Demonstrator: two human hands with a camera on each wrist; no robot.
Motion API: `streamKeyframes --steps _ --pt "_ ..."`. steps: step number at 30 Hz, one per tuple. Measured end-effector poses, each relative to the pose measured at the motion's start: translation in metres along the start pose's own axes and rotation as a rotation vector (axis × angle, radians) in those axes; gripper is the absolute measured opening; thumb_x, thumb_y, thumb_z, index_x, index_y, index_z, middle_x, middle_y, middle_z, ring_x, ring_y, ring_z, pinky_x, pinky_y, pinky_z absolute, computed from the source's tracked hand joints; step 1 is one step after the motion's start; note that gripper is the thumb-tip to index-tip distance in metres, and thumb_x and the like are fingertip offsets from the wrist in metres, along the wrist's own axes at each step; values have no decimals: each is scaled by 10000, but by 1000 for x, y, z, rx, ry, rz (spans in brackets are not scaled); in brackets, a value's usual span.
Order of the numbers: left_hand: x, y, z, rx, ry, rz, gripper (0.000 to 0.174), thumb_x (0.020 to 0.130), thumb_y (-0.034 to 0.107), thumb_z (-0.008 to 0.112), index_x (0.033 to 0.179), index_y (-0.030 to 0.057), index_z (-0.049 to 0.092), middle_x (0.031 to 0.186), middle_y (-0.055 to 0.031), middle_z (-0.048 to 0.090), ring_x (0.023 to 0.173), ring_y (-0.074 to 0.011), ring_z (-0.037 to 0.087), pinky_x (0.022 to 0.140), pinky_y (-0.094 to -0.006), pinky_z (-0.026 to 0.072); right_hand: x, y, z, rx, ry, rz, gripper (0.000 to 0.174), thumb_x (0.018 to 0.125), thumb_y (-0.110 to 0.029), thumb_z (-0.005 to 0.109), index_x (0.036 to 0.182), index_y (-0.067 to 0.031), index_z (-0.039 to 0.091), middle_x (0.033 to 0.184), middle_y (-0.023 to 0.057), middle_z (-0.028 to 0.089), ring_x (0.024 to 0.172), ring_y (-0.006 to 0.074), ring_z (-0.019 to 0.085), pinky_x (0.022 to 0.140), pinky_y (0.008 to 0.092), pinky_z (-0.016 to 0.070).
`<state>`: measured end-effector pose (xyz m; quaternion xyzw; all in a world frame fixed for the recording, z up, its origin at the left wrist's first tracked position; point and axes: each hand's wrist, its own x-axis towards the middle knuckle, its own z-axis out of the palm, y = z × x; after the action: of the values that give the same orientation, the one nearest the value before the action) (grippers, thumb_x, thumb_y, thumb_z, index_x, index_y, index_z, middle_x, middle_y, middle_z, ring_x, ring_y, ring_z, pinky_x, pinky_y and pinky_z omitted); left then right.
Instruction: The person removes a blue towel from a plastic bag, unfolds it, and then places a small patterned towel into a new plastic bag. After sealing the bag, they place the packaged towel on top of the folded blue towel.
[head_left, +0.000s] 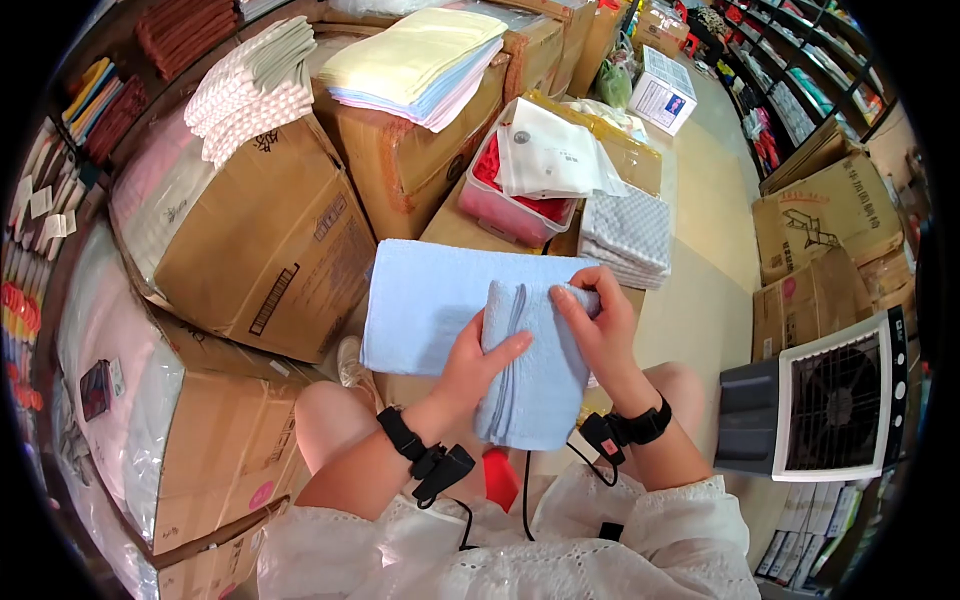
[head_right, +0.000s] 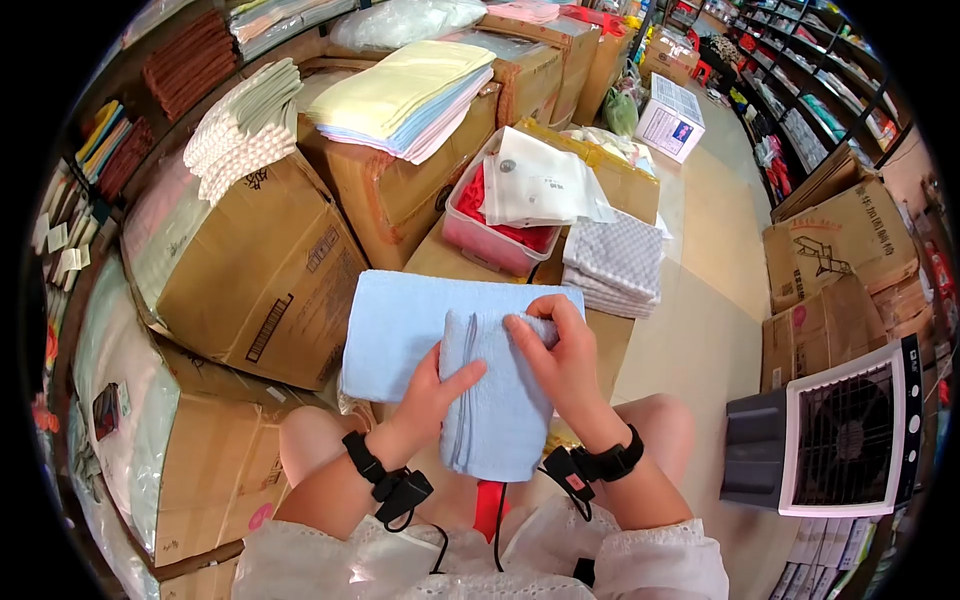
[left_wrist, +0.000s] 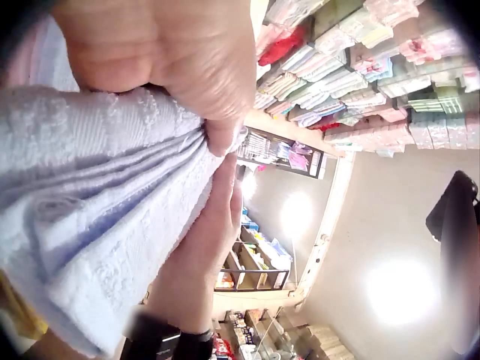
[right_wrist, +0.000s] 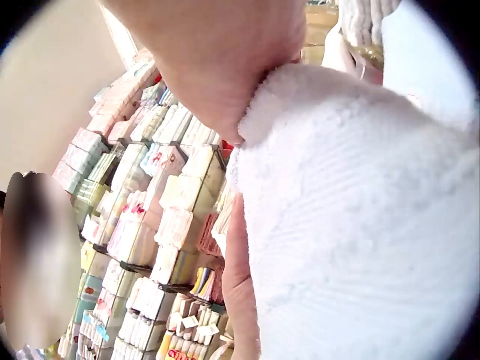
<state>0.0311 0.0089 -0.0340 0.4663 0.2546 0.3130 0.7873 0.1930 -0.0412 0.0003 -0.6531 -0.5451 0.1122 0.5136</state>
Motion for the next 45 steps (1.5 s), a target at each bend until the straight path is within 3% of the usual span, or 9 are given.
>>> streamKeyframes --steps 13,17,20,24,27,30,36,42,45 --pt "33 -1 -24 -189 191 -147 462 800 201 662 1147 -34 468 1020 -101 581 892 -144 567 770 -283 467 -4 19 30 419 -111 587 366 837 -274 616 1008 47 572 888 77 621 826 121 556 716 269 460" --pt "60 -21 -47 393 273 28 567 754 286 696 1135 -59 456 1010 -157 590 905 -204 582 777 -304 462 9 58 44 240 -130 587 401 818 -328 617 927 56 583 811 135 629 754 174 583 667 298 464" --pt "77 -30 -49 836 419 202 646 707 348 715 1143 -47 449 968 -196 598 871 -311 589 790 -352 459 6 104 55 -217 -169 408 555 784 -454 586 866 94 560 808 290 588 762 406 582 672 408 448" --pt "63 0 -26 1106 466 76 639 709 322 685 1206 9 433 1070 -230 552 972 -370 543 795 -408 452 15 83 50 -211 -140 406 566 780 -462 586 839 101 559 802 296 591 768 409 582 670 420 445" --pt "54 -4 -23 1443 318 582 656 729 353 654 1258 38 425 1256 -193 440 1179 -361 384 962 -463 323 12 82 53 -225 -178 450 542 780 -446 594 856 89 561 802 292 591 758 403 584 661 421 445" --pt "45 -22 -19 1564 -83 616 684 745 409 626 1268 20 421 1295 -199 413 1237 -365 330 1030 -486 227 12 85 48 -225 -182 445 490 784 -425 595 866 58 576 803 264 606 750 373 597 658 407 456" --pt "42 -23 -22 1583 -142 520 802 713 587 576 1282 42 422 1353 -197 350 1265 -389 287 1044 -513 170 32 82 -9 -204 -241 602 338 783 -322 619 925 -16 596 839 163 637 754 296 614 655 369 476" --pt "44 -22 -20 1611 -149 520 834 680 630 581 1278 66 438 1371 -198 318 1273 -399 259 1040 -535 150 78 146 -44 -948 127 -246 301 701 -245 661 952 -89 606 802 100 611 763 288 607 659 371 474" --pt "42 -23 -21 1621 -150 516 836 682 635 576 1279 67 437 1372 -196 317 1276 -395 256 1039 -536 152 87 162 -29 -875 28 -245 232 702 -235 639 902 -118 630 783 93 604 765 314 596 667 390 472"
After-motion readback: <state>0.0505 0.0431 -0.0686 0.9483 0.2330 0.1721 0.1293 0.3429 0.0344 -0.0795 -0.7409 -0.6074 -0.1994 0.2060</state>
